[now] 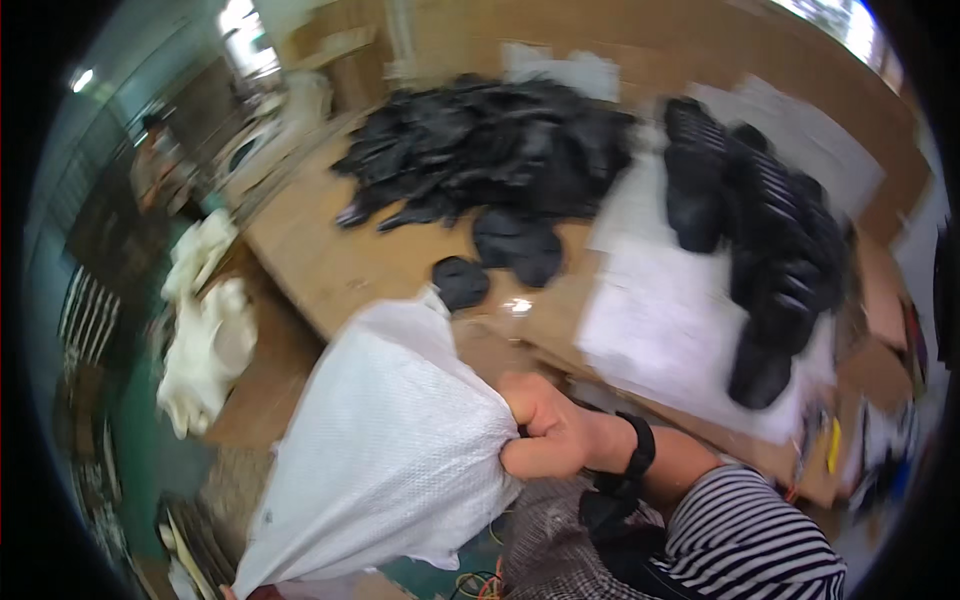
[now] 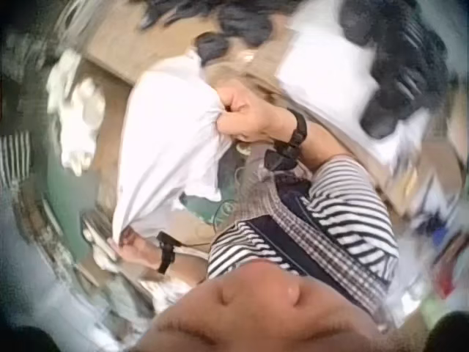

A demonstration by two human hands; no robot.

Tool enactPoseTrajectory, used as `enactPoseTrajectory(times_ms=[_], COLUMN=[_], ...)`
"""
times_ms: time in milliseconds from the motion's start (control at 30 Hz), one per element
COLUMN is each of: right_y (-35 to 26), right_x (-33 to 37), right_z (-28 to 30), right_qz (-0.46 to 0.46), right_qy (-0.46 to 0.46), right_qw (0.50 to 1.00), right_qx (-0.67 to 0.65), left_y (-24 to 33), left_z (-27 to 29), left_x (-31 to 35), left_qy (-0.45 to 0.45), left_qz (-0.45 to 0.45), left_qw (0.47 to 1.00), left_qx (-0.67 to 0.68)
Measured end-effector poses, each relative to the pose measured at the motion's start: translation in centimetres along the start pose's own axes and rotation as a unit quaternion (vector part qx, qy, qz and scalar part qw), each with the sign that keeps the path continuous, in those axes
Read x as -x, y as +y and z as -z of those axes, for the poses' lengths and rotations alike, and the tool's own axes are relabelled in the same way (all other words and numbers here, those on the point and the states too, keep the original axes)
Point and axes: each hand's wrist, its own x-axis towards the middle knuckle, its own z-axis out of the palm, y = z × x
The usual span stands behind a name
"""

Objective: The person unpacks black plastic parts from white woven bags using a yellow utility knife. They remove the parts, stack them on a table, and use a handheld tool to clean or deburr the surfaces of the parts. The person handles the items one by one, organizing them into neat piles.

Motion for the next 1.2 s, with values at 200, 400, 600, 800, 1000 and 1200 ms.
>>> enactPoseTrajectory(times_ms=[200, 400, 600, 800, 1000, 1200], right_y=[-6.3, -8.7, -17.5, -17.9, -19.7, -18.8], right_x=[15.0, 32.5, 65.1, 81.8, 80.9, 54.6], right_z=[5.4, 8.8, 14.4, 15.1, 15.3, 16.4], right_qz=[-0.151, -0.410, -0.258, -0.594, -0.358, -0.085], right_qy=[0.084, 0.352, 0.635, 0.643, 0.676, 0.828], right_qw=[0.973, 0.768, 0.230, 0.216, 0.174, 0.355], right_qx=[0.156, 0.343, 0.691, 0.432, 0.620, 0.426], left_y=[-10.1, -27.4, -37.5, -38.5, -37.5, -35.0], left_z=[-9.3, -0.9, -2.5, -6.4, -9.2, -6.5], left_x=[0.8, -11.4, -8.6, -1.4, 1.8, -2.7], left_qy=[-0.241, -0.393, -0.190, -0.228, -0.023, 0.085], left_qz=[-0.348, 0.091, 0.373, 0.326, 0.313, 0.244], left_qw=[0.798, 0.722, 0.837, 0.817, 0.846, 0.842], left_qx=[-0.429, -0.562, -0.352, -0.418, -0.432, -0.474])
